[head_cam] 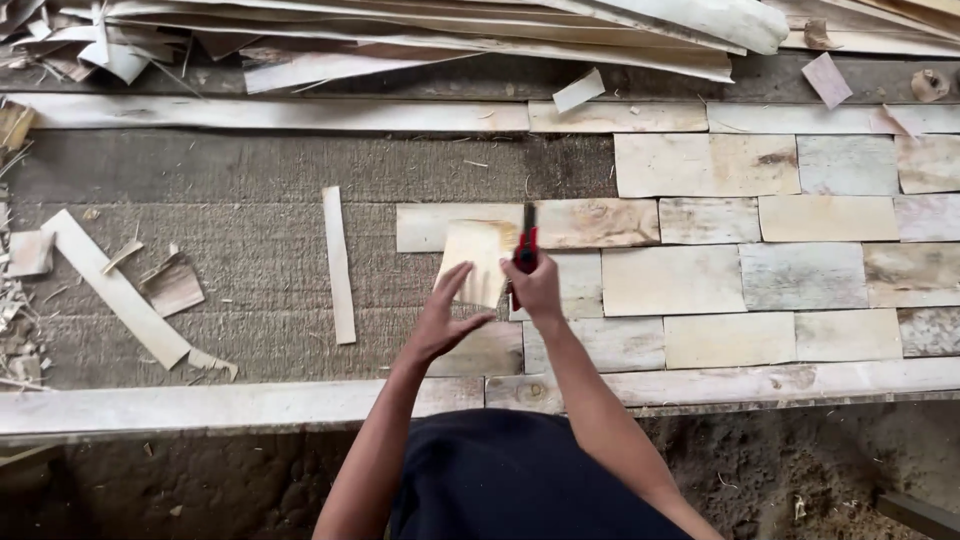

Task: Cutting and fitting wood veneer pieces onto a surface to create a decorative pattern.

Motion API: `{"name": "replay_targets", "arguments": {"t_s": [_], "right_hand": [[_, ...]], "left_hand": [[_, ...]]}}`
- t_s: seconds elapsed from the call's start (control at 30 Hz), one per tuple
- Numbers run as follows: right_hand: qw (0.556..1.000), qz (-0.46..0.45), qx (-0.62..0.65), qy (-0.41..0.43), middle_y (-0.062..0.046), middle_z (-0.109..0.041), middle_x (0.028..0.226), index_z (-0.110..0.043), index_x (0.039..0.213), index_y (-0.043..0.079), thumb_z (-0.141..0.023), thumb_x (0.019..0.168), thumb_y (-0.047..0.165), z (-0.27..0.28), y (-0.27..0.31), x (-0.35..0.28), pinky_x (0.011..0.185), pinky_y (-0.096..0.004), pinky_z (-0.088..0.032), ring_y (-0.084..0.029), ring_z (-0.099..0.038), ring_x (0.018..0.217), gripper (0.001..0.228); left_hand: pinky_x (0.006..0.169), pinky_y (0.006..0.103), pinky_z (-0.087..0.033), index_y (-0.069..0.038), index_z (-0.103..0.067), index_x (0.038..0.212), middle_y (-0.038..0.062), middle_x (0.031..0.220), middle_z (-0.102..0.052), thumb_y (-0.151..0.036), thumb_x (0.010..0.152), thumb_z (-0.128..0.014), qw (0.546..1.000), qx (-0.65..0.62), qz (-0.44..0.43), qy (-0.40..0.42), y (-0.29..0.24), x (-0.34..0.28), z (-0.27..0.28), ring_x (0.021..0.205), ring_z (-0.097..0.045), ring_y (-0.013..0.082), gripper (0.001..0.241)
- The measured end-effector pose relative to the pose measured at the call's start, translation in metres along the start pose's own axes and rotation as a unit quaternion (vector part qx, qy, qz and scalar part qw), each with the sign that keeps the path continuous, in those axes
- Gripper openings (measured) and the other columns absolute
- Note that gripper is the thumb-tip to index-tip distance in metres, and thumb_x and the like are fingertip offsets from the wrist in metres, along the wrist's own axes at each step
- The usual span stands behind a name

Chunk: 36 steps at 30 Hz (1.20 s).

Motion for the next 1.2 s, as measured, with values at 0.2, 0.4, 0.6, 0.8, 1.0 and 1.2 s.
{"name": "replay_targets", "arguments": {"t_s": [0.2,0.4,0.6,0.8,1.0,1.2], "right_hand": [[0.994,-0.008,-0.059,0.095,-0.012,-0.07,0.065,-0.07,0.09,0.004,-0.084,0.079,0.021,-0.047,0.059,-0.077,0.048,-0.028,-0.054,-0.017,-0.065,0.044,0.025],[0.994,-0.035,-0.105,0.022,-0.01,-0.072,0.073,-0.075,0.097,0.015,-0.086,0.081,0.031,-0.012,0.026,-0.06,0.049,-0.026,-0.056,-0.017,-0.068,0.047,0.025],[0.989,-0.126,-0.039,0.062,-0.014,-0.076,0.099,-0.075,0.108,0.009,-0.085,0.078,0.015,-0.01,-0.056,-0.054,0.052,-0.029,-0.064,-0.027,-0.077,0.075,0.032],[0.987,-0.14,-0.069,0.045,-0.01,-0.075,0.096,-0.072,0.111,0.005,-0.078,0.082,0.007,-0.013,-0.076,-0.042,0.047,-0.023,-0.063,-0.018,-0.071,0.053,0.03],[0.981,-0.158,-0.112,0.012,-0.008,-0.078,0.097,-0.077,0.106,0.012,-0.079,0.079,0.01,-0.006,-0.098,-0.016,0.052,-0.024,-0.065,-0.021,-0.075,0.057,0.027],[0.974,-0.163,-0.157,-0.004,-0.003,-0.079,0.088,-0.078,0.103,0.019,-0.079,0.077,0.014,-0.001,-0.11,0.003,0.051,-0.022,-0.063,-0.016,-0.073,0.053,0.027]], "left_hand": [[0.086,0.0649,-0.054,-0.016,-0.05,0.147,0.022,0.123,-0.063,-0.013,0.093,-0.062,0.988,0.131,0.018,-0.082,0.033,-0.033,-0.01,0.104,-0.065,0.0514,0.055],[0.083,0.0585,-0.061,-0.011,-0.051,0.144,0.023,0.132,-0.06,-0.005,0.103,-0.054,0.918,-0.262,0.223,-0.198,0.155,-0.061,0.021,0.111,-0.065,0.0407,0.041],[0.086,0.0525,-0.061,-0.017,-0.035,0.149,0.018,0.138,-0.052,0.0,0.101,-0.054,0.874,-0.346,0.255,-0.225,0.206,-0.069,0.016,0.113,-0.06,0.0343,0.054],[0.09,0.0503,-0.06,-0.01,-0.055,0.144,0.026,0.13,-0.063,-0.021,0.105,-0.06,0.939,-0.107,0.278,-0.171,0.257,-0.057,0.02,0.114,-0.067,0.0399,0.041],[0.081,0.0382,-0.062,-0.014,-0.076,0.121,0.002,0.095,-0.073,-0.016,0.09,-0.078,0.945,0.047,0.297,-0.125,0.291,-0.039,0.02,0.091,-0.074,0.0209,0.031],[0.082,0.035,-0.06,-0.022,-0.079,0.111,-0.002,0.087,-0.077,-0.017,0.077,-0.087,0.942,0.068,0.311,-0.105,0.285,-0.027,0.025,0.086,-0.075,0.0161,0.036]]}}
Point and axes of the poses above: each hand's wrist, its own x-axis towards the middle knuckle, its own z-axis out of the back of the hand, y = z × x, the point moved 8 cm from there along x, towards the middle knuckle
